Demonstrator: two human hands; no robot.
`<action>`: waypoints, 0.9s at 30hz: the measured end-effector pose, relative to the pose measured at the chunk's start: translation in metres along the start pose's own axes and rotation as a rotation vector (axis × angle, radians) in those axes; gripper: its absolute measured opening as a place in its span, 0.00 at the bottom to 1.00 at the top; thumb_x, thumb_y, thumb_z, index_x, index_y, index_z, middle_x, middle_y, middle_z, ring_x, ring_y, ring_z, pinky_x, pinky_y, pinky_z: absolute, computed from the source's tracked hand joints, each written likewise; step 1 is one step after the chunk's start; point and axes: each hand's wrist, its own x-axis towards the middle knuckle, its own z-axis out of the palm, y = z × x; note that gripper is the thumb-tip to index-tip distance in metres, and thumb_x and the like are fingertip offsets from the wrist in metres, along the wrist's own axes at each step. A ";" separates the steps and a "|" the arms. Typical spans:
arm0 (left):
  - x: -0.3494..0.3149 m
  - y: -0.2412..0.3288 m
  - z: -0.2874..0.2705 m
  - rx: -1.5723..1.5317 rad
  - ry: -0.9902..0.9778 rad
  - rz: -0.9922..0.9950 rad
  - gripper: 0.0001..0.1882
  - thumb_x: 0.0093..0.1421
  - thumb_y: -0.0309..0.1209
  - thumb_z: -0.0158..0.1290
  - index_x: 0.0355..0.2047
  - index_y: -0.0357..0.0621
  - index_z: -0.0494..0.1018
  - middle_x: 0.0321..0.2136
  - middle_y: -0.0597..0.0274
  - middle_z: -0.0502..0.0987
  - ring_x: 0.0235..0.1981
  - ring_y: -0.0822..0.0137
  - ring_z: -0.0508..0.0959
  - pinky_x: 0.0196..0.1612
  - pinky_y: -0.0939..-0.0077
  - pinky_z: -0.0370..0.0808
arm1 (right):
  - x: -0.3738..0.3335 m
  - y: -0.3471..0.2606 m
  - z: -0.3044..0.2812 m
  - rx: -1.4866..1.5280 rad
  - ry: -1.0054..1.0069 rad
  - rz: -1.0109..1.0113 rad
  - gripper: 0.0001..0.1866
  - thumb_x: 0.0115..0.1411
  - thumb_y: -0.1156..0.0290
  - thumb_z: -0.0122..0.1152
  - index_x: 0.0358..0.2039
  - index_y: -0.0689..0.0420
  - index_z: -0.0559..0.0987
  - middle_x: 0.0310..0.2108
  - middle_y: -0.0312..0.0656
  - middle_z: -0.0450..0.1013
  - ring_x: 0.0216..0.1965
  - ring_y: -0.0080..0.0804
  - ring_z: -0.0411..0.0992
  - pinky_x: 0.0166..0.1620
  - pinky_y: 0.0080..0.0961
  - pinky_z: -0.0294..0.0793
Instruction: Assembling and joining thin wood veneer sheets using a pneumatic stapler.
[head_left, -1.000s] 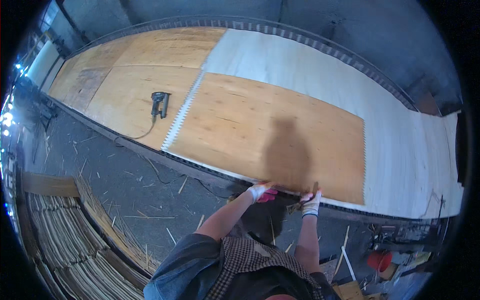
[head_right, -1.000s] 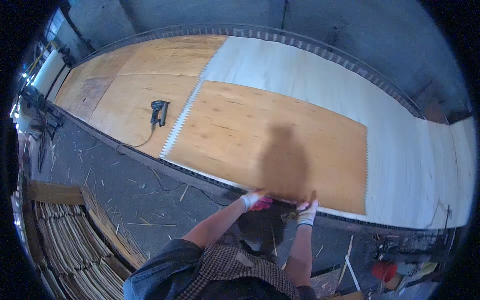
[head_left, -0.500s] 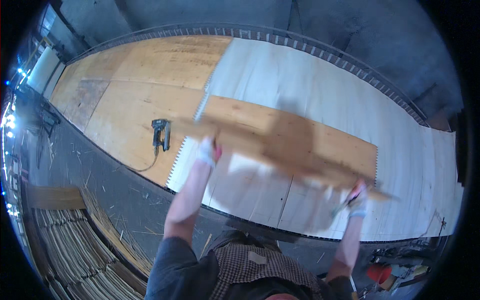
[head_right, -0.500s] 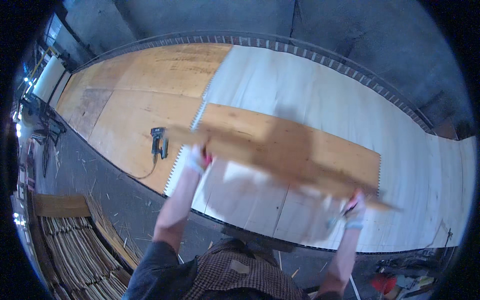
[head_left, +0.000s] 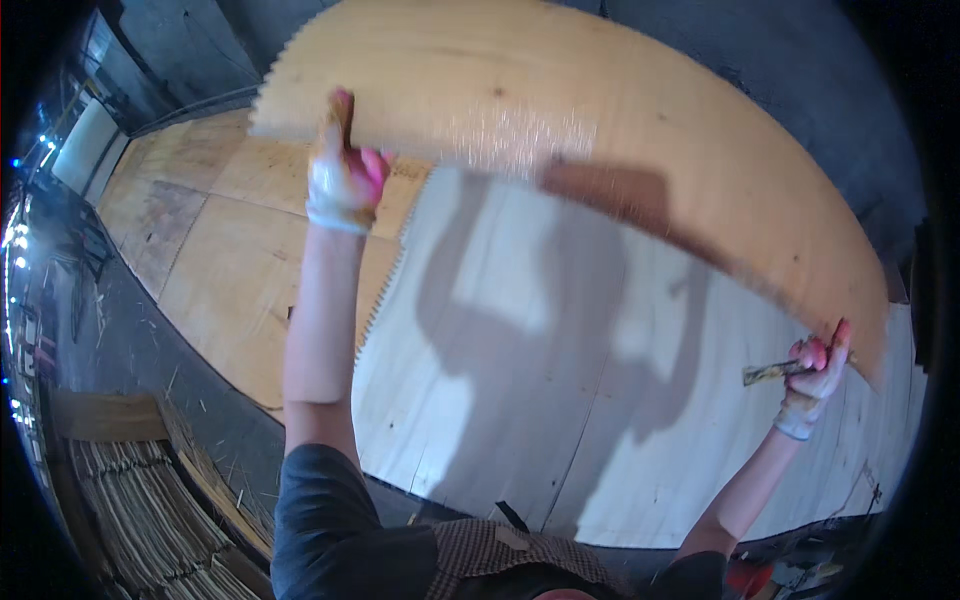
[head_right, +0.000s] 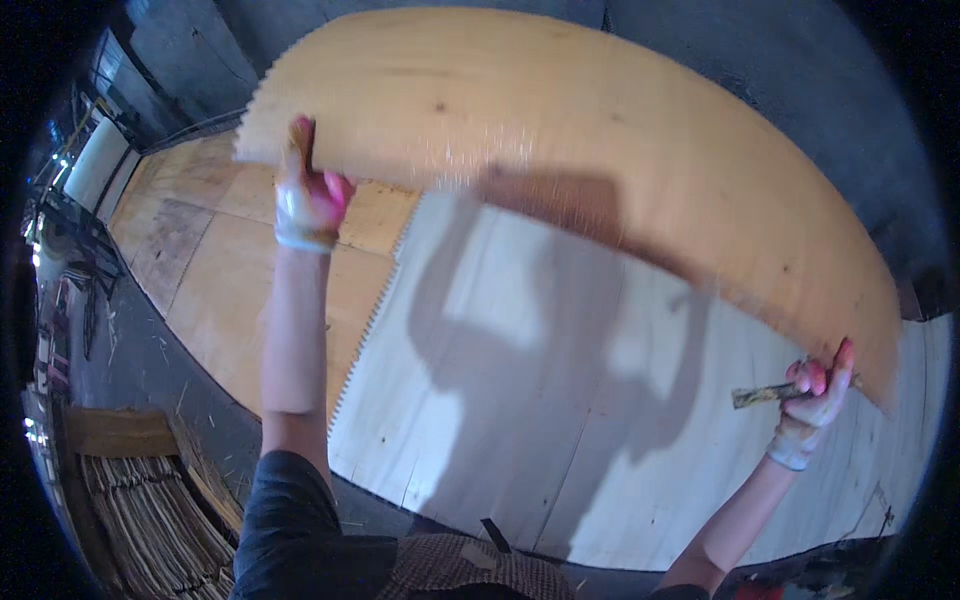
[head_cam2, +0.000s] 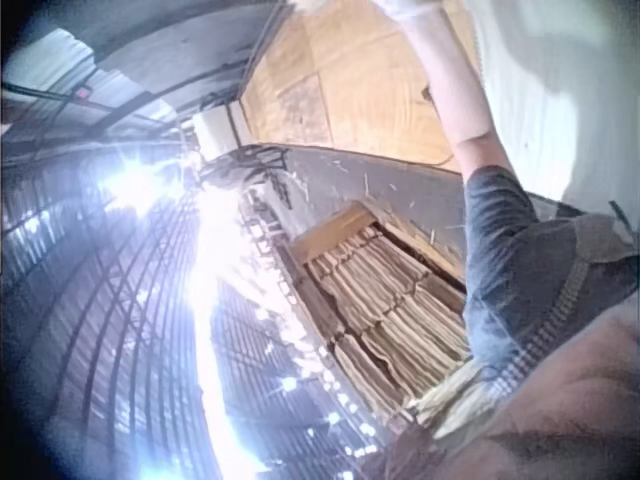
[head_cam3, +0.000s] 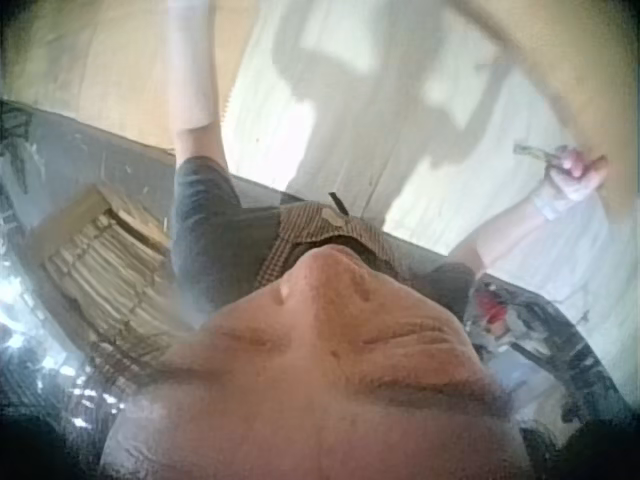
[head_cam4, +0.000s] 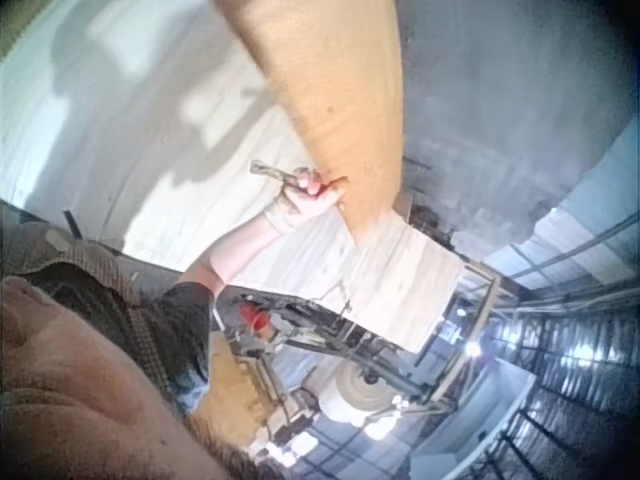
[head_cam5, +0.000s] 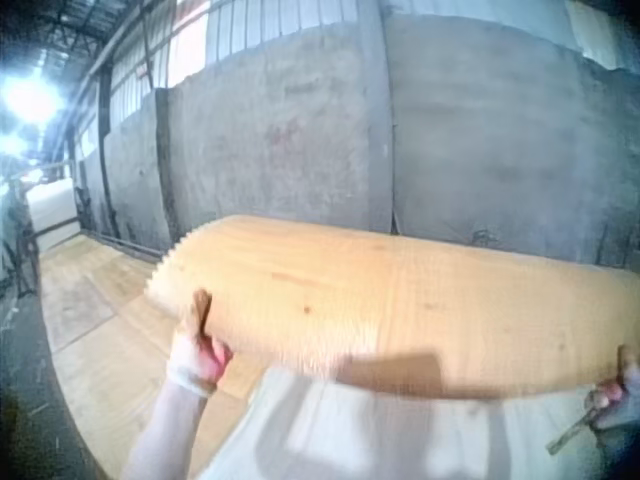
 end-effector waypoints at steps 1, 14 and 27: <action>0.011 -0.010 -0.039 0.051 -0.039 -0.043 0.21 0.60 0.47 0.49 0.49 0.51 0.67 0.43 0.66 0.74 0.35 0.69 0.75 0.31 0.78 0.74 | 0.012 0.027 -0.011 0.010 -0.063 0.053 0.15 0.62 0.55 0.49 0.48 0.40 0.72 0.11 0.23 0.52 0.11 0.15 0.50 0.20 0.16 0.56; 0.023 -0.368 -0.335 -0.161 0.555 -0.558 0.15 0.60 0.34 0.49 0.48 0.52 0.69 0.44 0.69 0.74 0.45 0.66 0.73 0.43 0.62 0.72 | 0.023 0.416 -0.160 -0.033 0.328 0.917 0.11 0.55 0.55 0.61 0.34 0.45 0.76 0.13 0.26 0.61 0.10 0.15 0.59 0.12 0.17 0.60; 0.013 -0.348 -0.302 0.539 0.389 -0.975 0.17 0.58 0.50 0.50 0.40 0.55 0.73 0.28 0.64 0.79 0.20 0.66 0.78 0.21 0.71 0.72 | 0.019 0.434 -0.170 0.192 0.431 0.563 0.07 0.54 0.63 0.62 0.29 0.49 0.74 0.19 0.28 0.66 0.10 0.12 0.55 0.10 0.09 0.60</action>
